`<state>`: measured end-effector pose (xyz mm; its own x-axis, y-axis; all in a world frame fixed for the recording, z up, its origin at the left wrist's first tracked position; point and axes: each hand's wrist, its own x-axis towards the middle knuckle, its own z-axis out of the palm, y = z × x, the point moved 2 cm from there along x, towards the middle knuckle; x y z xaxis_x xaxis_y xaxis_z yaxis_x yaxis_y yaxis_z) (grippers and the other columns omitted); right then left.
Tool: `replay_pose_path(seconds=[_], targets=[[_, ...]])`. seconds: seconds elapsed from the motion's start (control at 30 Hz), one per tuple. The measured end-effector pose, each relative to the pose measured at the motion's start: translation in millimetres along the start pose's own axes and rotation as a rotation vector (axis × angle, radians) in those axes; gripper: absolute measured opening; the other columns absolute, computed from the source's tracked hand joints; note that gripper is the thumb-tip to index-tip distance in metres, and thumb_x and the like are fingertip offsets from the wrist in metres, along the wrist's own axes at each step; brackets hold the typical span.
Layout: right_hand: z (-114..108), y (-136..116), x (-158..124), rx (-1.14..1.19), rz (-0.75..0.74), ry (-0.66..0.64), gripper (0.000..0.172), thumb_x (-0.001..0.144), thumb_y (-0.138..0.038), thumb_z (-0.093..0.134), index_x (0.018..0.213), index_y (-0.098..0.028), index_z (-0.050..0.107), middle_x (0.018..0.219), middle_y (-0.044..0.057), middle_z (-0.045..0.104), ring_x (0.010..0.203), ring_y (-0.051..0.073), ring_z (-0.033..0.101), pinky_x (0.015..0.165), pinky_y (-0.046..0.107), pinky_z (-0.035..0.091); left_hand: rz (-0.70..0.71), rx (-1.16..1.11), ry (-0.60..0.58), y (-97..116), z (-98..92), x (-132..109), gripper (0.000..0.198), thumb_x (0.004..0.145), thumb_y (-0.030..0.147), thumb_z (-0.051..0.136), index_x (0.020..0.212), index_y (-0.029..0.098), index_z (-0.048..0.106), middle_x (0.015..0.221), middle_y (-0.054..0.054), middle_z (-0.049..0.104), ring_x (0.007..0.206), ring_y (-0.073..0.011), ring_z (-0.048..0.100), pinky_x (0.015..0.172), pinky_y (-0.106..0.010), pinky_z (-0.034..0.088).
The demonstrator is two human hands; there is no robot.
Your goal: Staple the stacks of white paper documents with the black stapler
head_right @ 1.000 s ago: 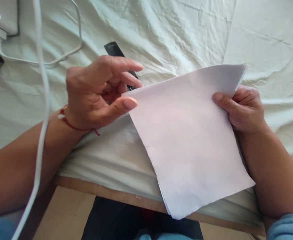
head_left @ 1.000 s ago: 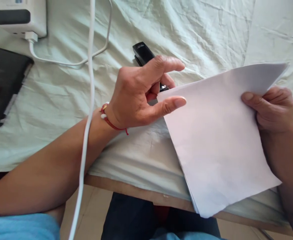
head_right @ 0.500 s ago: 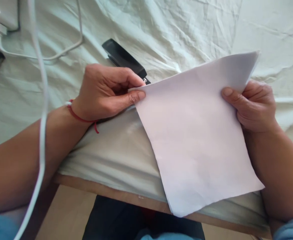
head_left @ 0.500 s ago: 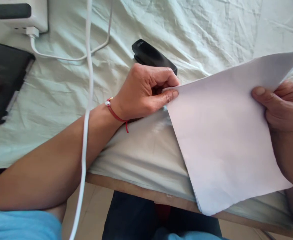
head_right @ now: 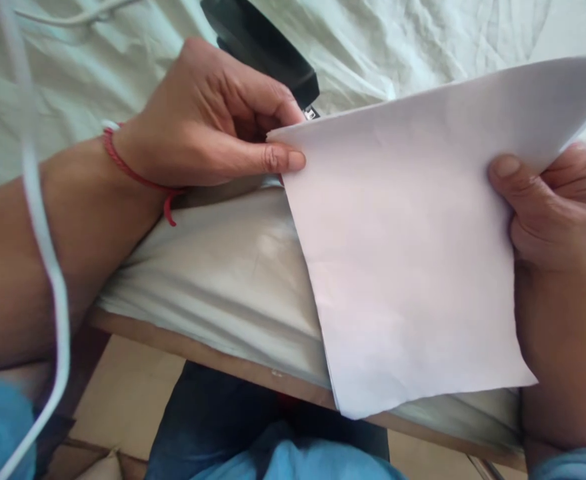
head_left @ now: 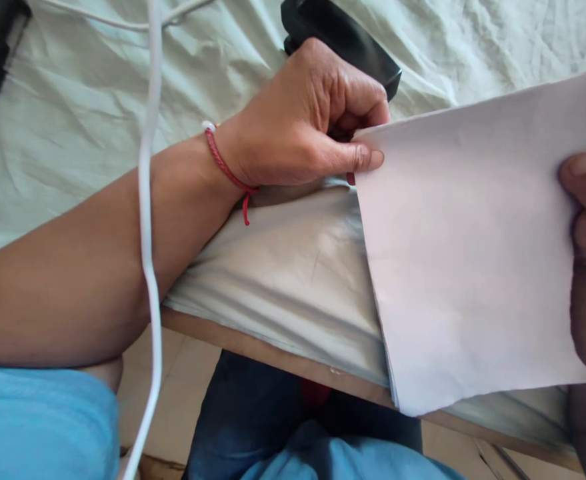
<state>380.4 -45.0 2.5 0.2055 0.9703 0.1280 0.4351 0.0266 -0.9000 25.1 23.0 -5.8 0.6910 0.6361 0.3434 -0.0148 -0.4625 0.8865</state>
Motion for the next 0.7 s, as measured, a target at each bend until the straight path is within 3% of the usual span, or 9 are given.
replay_pose_path(seconds=[0.13, 0.33, 0.43, 0.53, 0.7], targets=[[4.4, -1.9, -0.3, 0.071, -0.114, -0.016, 0.039, 0.073, -0.056, 0.101, 0.094, -0.025, 0.09, 0.115, 0.003, 0.085, 0.103, 0.026, 0.08, 0.097, 0.044, 0.06, 0.002, -0.053, -0.027, -5.1, -2.1, 1.1, 0.027, 0.09, 0.036, 0.099, 0.083, 0.021, 0.077, 0.074, -0.002, 0.073, 0.065, -0.0133, 0.065, 0.052, -0.031, 0.048], [2.4, 3.9, 3.1, 0.048, -0.125, 0.007, 0.047, 0.07, -0.062, 0.102, 0.095, -0.024, 0.09, 0.116, 0.003, 0.086, 0.099, 0.025, 0.08, 0.094, 0.046, 0.062, 0.016, -0.055, -0.054, 4.4, -0.6, 0.0, 0.028, 0.093, 0.031, 0.094, 0.078, 0.02, 0.073, 0.07, 0.0, 0.07, 0.062, -0.0107, 0.06, 0.05, -0.028, 0.041], [-3.0, 11.5, 6.3, 0.021, -0.151, 0.03, 0.048, 0.069, -0.063, 0.102, 0.096, -0.025, 0.09, 0.11, 0.0, 0.085, 0.097, 0.023, 0.079, 0.092, 0.046, 0.066, -0.162, -0.127, 0.037, 14.2, 3.9, -2.8, 0.02, 0.097, 0.013, 0.08, 0.079, 0.014, 0.073, 0.076, 0.001, 0.07, 0.07, -0.0088, 0.065, 0.063, -0.025, 0.052], [-8.0, 20.0, 10.0, 0.048, -0.204, 0.034, 0.039, 0.073, -0.056, 0.102, 0.094, -0.025, 0.09, 0.102, -0.001, 0.084, 0.098, 0.022, 0.079, 0.084, 0.043, 0.067, -0.207, -0.12, 0.061, 20.3, 7.7, -4.5, 0.019, 0.092, 0.0, 0.074, 0.077, 0.013, 0.071, 0.07, 0.002, 0.069, 0.064, -0.0061, 0.062, 0.059, -0.022, 0.046], [-9.6, 24.3, 11.9, 0.0, -0.234, 0.01, 0.035, 0.078, -0.055, 0.1, 0.095, -0.026, 0.091, 0.1, -0.001, 0.085, 0.104, 0.025, 0.082, 0.079, 0.04, 0.067, -0.218, -0.07, 0.011, 19.4, 6.1, -4.1, 0.028, 0.091, 0.007, 0.08, 0.068, 0.014, 0.065, 0.06, 0.007, 0.057, 0.057, -0.0017, 0.048, 0.051, -0.021, 0.029]])
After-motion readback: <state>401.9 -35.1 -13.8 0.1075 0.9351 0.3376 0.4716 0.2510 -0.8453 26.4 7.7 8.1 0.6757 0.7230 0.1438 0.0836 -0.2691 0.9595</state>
